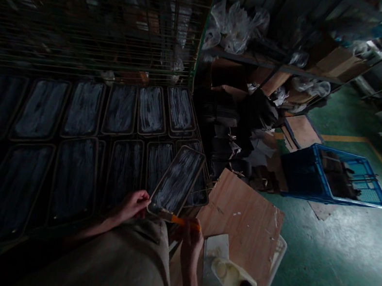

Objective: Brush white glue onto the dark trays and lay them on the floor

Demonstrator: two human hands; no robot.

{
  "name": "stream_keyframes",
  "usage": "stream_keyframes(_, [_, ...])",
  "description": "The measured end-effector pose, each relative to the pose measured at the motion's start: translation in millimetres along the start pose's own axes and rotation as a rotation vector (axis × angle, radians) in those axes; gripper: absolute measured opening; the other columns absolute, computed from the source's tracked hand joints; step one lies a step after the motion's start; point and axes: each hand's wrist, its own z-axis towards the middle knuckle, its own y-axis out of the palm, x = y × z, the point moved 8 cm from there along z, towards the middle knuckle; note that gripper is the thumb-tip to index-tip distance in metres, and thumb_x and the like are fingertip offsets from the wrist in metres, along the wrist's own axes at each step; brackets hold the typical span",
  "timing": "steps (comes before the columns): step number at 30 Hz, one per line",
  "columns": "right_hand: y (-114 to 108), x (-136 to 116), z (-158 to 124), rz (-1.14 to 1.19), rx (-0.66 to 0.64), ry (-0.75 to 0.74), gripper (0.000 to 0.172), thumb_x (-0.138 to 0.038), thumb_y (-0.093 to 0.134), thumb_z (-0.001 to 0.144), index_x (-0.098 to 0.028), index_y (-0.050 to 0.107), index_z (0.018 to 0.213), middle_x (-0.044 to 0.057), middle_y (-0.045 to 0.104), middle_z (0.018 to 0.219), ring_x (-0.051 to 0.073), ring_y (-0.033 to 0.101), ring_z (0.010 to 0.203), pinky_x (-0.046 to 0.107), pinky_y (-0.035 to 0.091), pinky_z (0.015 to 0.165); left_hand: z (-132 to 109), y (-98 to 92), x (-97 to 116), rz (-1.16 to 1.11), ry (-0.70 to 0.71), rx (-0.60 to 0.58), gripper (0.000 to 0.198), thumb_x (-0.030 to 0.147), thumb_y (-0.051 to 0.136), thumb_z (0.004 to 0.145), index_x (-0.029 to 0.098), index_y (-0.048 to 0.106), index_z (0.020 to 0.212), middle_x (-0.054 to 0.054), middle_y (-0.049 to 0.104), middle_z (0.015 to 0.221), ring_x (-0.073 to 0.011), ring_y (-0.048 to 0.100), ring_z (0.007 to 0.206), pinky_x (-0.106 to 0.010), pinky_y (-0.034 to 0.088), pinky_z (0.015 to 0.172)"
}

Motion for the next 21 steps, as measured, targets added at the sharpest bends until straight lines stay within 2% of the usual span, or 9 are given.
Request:
stream_keyframes(3, [-19,-6,12,0.004,0.051,0.025,0.034,-0.052,0.058,0.090,-0.018,0.057,0.094,-0.002,0.065,0.058,0.015,0.061,0.044,0.023,0.047,0.042,1,2.0,-1,-0.005,-0.015,-0.016,0.026,0.046,0.057,0.076,0.023,0.047,0.074,0.007,0.055,0.052,-0.0129,0.058,0.040,-0.021,0.034,0.036])
stream_keyframes(7, [-30,-32,20,-0.057,0.136,-0.036,0.033,-0.052,0.057,0.090,-0.019,0.058,0.096,0.000,0.067,0.063,0.016,0.064,0.048,0.025,0.051,0.046,1,3.4,-4,0.000,-0.067,-0.036,0.023,0.043,0.058,0.077,0.023,0.047,0.074,0.008,0.052,0.046,-0.0125,0.056,0.038,-0.021,0.035,0.037])
stream_keyframes(13, [-1,-33,19,-0.123,-0.117,-0.007,0.031,-0.050,0.052,0.094,-0.020,0.058,0.095,-0.001,0.066,0.058,0.015,0.062,0.046,0.023,0.049,0.046,5,5.5,-6,-0.029,-0.056,-0.066,0.020,0.040,0.057,0.078,0.023,0.047,0.077,0.009,0.053,0.043,-0.0123,0.055,0.036,-0.020,0.035,0.036])
stream_keyframes(15, [0,-35,37,-0.124,-0.091,-0.048,0.032,-0.051,0.052,0.093,-0.020,0.059,0.095,-0.001,0.066,0.058,0.015,0.063,0.048,0.023,0.050,0.048,7,5.9,-9,-0.027,-0.071,-0.057,0.022,0.043,0.057,0.077,0.023,0.046,0.076,0.010,0.051,0.042,-0.0128,0.055,0.035,-0.021,0.035,0.035])
stream_keyframes(21, [-14,-65,123,-0.044,0.201,-0.186,0.041,-0.056,0.054,0.090,-0.016,0.060,0.100,0.002,0.068,0.067,0.016,0.065,0.056,0.025,0.052,0.054,8,6.3,-8,-0.083,-0.014,-0.051,0.039,0.058,0.064,0.068,0.024,0.046,0.072,0.010,0.051,0.043,-0.0129,0.053,0.032,-0.023,0.037,0.035])
